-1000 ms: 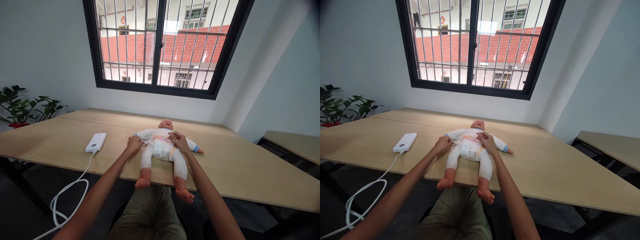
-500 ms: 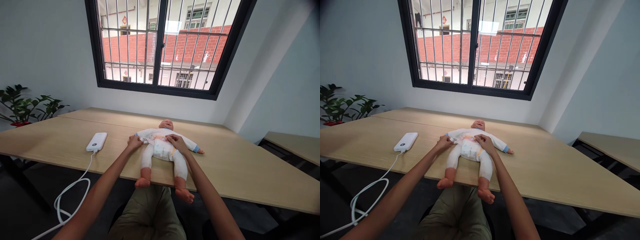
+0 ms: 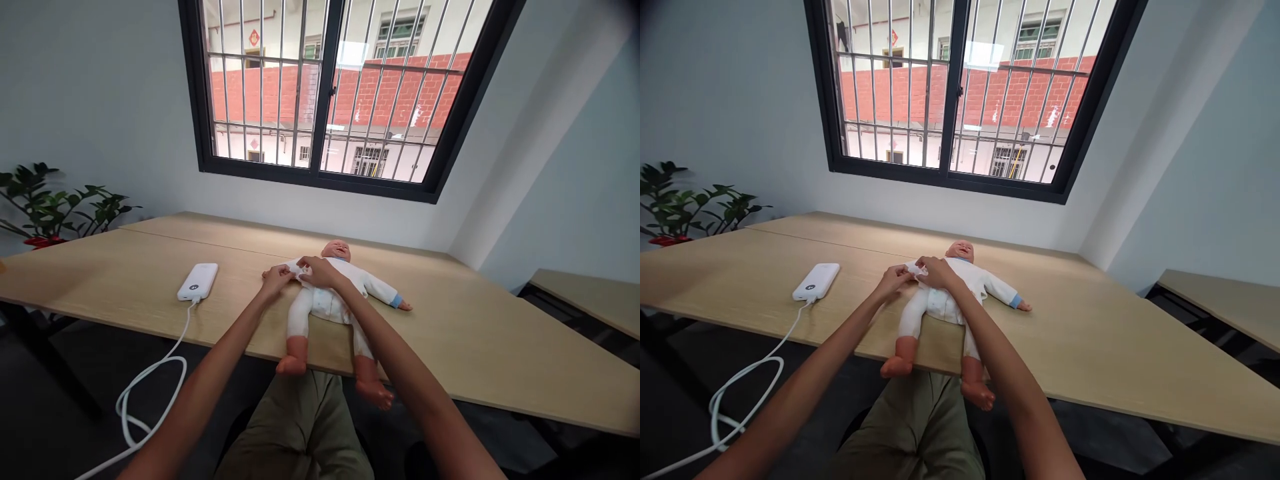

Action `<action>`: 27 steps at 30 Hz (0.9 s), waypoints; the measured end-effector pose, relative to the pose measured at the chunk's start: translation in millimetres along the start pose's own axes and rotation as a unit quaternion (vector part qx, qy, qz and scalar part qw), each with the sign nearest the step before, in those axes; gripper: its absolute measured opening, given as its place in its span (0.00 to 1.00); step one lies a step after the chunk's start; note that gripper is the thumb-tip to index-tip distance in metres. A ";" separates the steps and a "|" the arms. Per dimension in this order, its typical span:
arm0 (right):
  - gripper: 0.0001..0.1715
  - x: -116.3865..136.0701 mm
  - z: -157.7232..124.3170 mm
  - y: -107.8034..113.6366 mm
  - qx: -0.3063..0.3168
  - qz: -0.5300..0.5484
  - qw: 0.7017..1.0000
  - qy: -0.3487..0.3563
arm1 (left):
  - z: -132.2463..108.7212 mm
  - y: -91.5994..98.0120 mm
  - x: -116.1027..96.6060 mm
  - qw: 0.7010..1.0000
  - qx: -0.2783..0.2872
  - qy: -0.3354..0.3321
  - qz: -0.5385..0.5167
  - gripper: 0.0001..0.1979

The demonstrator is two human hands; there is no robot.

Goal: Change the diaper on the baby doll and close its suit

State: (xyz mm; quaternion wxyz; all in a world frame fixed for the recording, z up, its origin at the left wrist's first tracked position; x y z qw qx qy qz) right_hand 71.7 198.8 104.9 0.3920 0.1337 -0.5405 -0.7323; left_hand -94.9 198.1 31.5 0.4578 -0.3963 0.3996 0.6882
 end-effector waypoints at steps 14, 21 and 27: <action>0.13 -26.2 14.2 -21.8 0.017 -0.003 0.992 -0.123 | 1.1 5.0 3.6 0.998 -0.032 0.048 -0.003 0.07; 0.09 -24.8 20.2 -28.0 -0.056 -0.073 0.959 -0.268 | -2.0 2.5 -5.9 0.999 -0.018 0.038 -0.022 0.06; 0.10 -17.3 26.1 -28.1 -0.047 -0.070 0.971 -0.225 | -1.7 -11.2 -13.4 0.998 0.004 0.001 -0.057 0.08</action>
Point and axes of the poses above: each hand's wrist, its own z-axis towards the middle knuckle, its own y-axis out of the back of the hand, x = y × z, the point moved 1 cm from there along z, towards the middle knuckle, and after that the axes turned 6 degrees about -x, right-handed, at the moved point
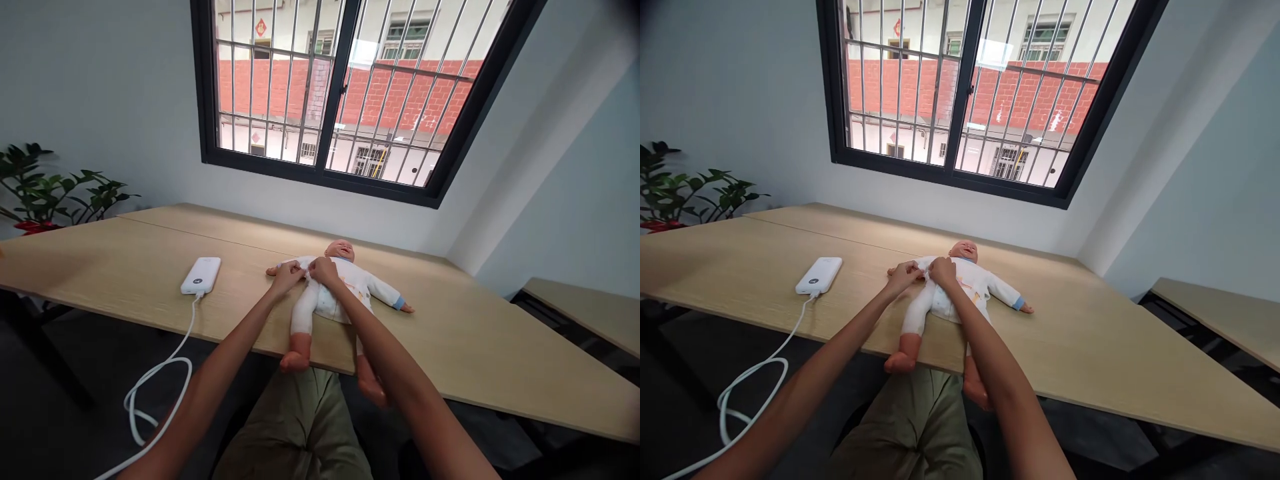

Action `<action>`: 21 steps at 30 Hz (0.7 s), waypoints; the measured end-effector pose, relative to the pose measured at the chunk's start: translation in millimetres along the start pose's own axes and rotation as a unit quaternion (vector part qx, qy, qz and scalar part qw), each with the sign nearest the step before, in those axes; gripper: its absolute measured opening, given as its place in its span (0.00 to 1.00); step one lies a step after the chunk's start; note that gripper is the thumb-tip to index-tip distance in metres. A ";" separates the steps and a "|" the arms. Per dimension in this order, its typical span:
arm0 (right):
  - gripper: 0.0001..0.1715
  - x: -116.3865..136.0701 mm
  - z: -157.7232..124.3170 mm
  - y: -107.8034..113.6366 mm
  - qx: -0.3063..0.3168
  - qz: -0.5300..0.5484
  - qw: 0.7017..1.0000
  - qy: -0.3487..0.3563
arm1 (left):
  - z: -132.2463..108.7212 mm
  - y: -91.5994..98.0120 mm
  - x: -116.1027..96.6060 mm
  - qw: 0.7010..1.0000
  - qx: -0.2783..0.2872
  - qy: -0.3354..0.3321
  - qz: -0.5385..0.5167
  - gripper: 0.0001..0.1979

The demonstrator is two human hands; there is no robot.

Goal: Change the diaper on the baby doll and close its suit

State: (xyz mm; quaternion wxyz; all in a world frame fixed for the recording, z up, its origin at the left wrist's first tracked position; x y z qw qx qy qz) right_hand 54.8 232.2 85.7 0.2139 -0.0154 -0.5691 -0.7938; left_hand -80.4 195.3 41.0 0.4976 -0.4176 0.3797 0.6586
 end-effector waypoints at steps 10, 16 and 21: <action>0.21 -61.9 -50.4 46.7 0.030 0.213 0.976 0.047 | -6.0 -24.7 -18.8 0.990 0.056 -0.119 0.043 0.06; 0.14 -55.8 -64.9 31.2 -0.014 0.198 0.977 0.077 | -11.3 -35.1 -24.3 0.957 0.126 -0.219 0.140 0.03; 0.23 -65.3 -67.7 25.7 -0.018 0.284 0.958 0.038 | -10.0 -36.3 -19.1 0.957 0.170 -0.206 0.109 0.04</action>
Point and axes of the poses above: each hand's wrist, its own z-axis towards the middle knuckle, its own y-axis out of the back of the hand, x = y × z, the point moved 1 cm from there along z, towards the middle knuckle, and after that the axes turned 6 degrees about -x, right-handed, at the moved point
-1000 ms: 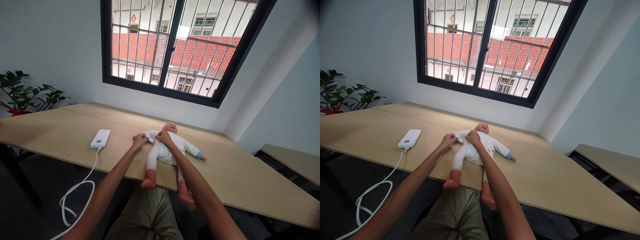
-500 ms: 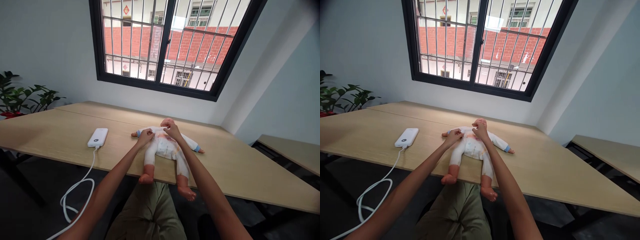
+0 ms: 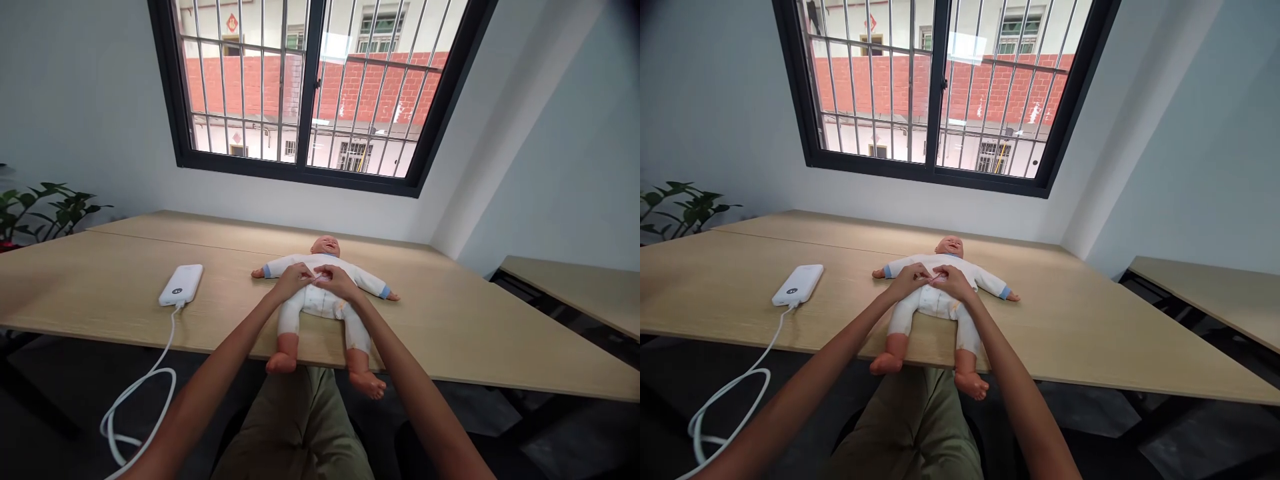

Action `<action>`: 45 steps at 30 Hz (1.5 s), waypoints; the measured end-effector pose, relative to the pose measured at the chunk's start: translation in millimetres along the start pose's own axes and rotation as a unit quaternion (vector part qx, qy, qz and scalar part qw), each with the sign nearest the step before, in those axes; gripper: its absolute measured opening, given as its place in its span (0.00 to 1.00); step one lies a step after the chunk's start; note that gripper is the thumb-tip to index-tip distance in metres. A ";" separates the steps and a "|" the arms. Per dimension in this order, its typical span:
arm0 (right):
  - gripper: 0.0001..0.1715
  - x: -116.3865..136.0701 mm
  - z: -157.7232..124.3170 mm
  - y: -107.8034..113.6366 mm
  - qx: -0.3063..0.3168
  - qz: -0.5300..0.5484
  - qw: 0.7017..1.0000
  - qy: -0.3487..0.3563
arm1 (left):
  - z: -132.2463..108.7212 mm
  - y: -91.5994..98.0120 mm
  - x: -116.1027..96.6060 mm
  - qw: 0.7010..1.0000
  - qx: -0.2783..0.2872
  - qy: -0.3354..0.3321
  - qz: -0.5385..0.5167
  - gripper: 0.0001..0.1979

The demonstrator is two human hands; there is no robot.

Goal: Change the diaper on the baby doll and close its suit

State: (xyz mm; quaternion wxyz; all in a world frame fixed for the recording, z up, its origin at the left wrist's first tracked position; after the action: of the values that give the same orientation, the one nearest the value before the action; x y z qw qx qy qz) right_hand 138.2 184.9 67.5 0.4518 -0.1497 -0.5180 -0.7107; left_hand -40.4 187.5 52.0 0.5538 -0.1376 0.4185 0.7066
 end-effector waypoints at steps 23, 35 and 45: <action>0.17 -7.3 -6.1 -5.5 -0.163 0.046 0.985 -0.032 | -6.9 -3.6 13.1 0.999 -0.018 -0.004 0.029 0.10; 0.18 -17.2 -9.1 30.8 -0.397 0.130 0.908 -0.041 | -10.6 4.5 -7.9 0.996 0.021 -0.017 0.084 0.19; 0.20 -60.6 -23.7 45.6 -0.317 -0.005 0.929 -0.189 | -6.2 1.3 -5.8 0.999 0.013 0.041 -0.025 0.22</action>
State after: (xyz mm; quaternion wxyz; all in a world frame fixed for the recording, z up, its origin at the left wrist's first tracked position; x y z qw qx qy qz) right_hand 213.7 191.2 43.7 0.2712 -0.4142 -0.3419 -0.7987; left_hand -41.1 179.0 52.6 0.5555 -0.1696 0.4461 0.6809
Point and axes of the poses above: each hand's wrist, its own z-axis towards the middle knuckle, its own y-axis out of the back of the hand, x = y × z, the point moved 1 cm from there along z, towards the middle knuckle, and after that the axes turned 6 degrees about -x, right-handed, at the moved point
